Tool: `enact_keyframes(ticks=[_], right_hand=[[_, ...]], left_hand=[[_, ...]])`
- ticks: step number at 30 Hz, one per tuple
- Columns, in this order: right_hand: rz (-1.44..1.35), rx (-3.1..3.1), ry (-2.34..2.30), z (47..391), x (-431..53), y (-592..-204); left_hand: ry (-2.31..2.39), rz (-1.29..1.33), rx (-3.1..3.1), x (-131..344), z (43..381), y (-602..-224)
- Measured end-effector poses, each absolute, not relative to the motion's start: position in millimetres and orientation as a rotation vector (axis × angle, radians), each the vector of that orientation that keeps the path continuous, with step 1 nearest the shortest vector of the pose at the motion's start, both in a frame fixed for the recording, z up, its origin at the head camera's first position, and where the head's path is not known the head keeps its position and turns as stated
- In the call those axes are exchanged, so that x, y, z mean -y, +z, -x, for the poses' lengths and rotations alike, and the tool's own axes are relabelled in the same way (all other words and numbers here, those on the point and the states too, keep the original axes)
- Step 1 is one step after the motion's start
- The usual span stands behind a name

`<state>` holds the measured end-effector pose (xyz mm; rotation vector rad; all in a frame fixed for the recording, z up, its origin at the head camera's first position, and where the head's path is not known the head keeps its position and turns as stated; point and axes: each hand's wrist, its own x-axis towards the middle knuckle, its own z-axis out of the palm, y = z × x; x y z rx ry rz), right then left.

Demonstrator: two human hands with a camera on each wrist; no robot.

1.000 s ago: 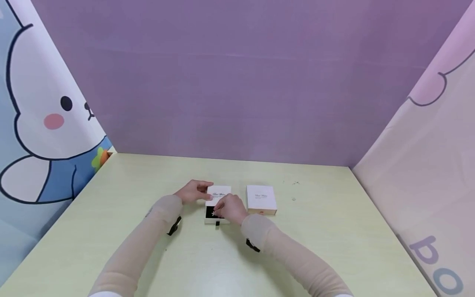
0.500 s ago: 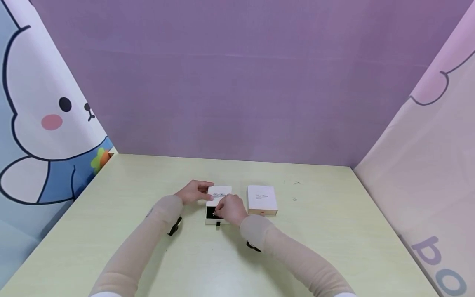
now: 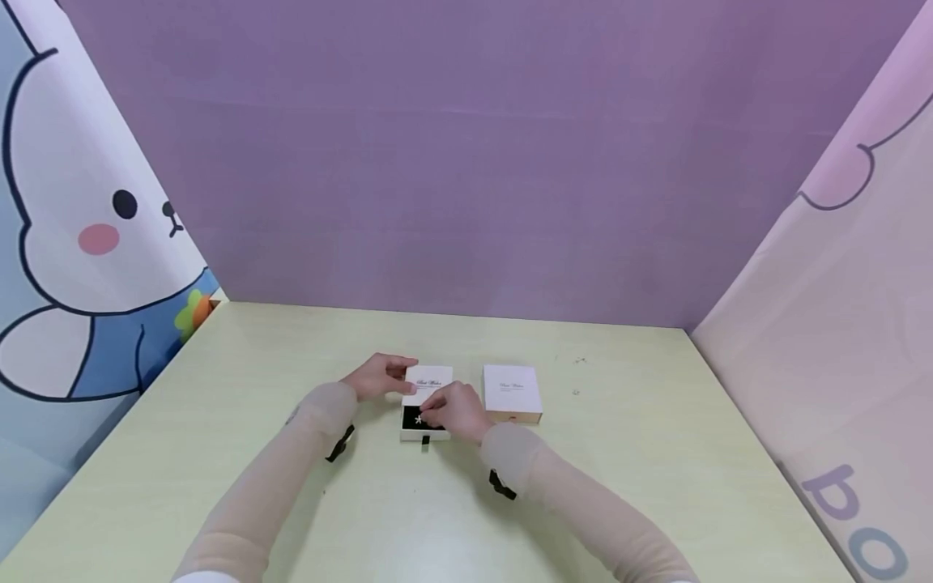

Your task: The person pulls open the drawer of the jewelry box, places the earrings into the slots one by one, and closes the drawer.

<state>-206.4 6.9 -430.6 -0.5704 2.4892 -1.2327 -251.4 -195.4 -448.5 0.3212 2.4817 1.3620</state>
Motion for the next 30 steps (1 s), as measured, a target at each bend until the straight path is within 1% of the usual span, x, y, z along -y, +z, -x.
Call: enact_keyframes(ticks=[5, 14, 20, 30], right_hand=[[0.591, -2.368, -1.314, 208, -14, -427], [0.672, -2.362, -1.392, 208, -37, -399], [0.724, -2.497, -1.297, 209, -64, -385], [0.659, -2.724, -1.2, 226, -116, -374]], left_hand=[[1.347, -0.317, -2.483, 196, 252, -449], [1.381, -0.305, -2.477, 203, 253, -448], [1.397, -0.31, -2.455, 206, 256, -451], [1.381, -0.316, -2.459, 210, 257, -451]])
